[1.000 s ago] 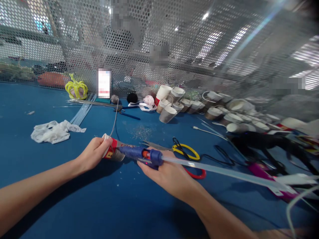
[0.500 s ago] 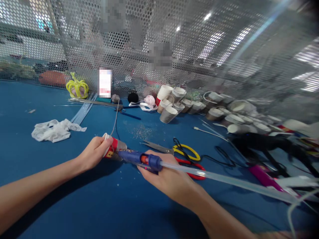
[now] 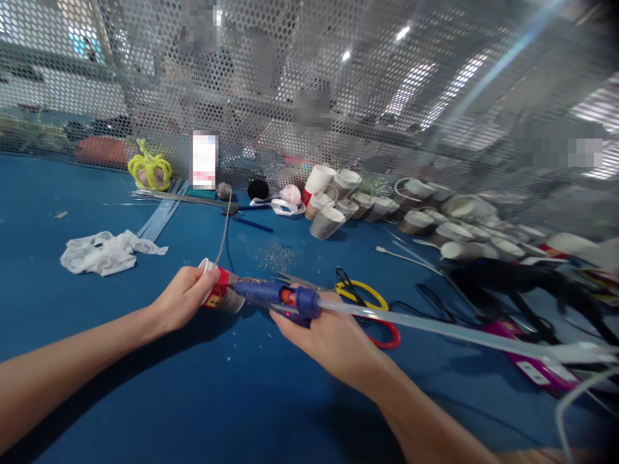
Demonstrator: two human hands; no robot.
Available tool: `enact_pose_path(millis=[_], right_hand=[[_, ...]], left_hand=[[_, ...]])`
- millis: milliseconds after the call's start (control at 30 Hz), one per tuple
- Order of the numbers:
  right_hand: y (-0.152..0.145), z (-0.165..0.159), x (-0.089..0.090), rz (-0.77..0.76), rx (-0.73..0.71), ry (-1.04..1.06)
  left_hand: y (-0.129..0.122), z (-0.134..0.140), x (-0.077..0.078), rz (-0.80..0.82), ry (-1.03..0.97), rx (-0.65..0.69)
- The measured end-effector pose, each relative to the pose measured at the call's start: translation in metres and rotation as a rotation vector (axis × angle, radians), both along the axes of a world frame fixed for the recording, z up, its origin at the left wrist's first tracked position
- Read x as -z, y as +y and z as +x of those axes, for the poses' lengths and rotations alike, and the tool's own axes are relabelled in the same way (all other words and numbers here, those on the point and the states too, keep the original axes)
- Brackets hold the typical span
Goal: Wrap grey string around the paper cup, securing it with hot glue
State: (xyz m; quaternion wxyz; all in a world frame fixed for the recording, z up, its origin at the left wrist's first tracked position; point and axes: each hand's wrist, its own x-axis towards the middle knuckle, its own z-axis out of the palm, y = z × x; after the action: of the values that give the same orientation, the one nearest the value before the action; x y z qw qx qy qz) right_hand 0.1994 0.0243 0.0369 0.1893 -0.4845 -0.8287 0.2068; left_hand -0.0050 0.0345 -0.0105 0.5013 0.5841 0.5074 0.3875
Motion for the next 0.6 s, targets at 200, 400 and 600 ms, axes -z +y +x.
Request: enact_pose_path(millis=[200,400,600], right_hand=[[0.0044,0.0020,0.0015,0.033,0.012,-0.042],[0.0082,0.0015,0.0028,-0.003,0.006,-0.037],[0.0076,-0.0005,0.0011,-0.111,0.044,0.031]], left_hand=[[-0.0012,-0.0012,0.0022,0.067,0.097,0.005],[-0.0027,-0.0023,0.0033,0.119,0.199,-0.027],[-0.0040,-0.0018,0.0014,0.136,0.225,-0.031]])
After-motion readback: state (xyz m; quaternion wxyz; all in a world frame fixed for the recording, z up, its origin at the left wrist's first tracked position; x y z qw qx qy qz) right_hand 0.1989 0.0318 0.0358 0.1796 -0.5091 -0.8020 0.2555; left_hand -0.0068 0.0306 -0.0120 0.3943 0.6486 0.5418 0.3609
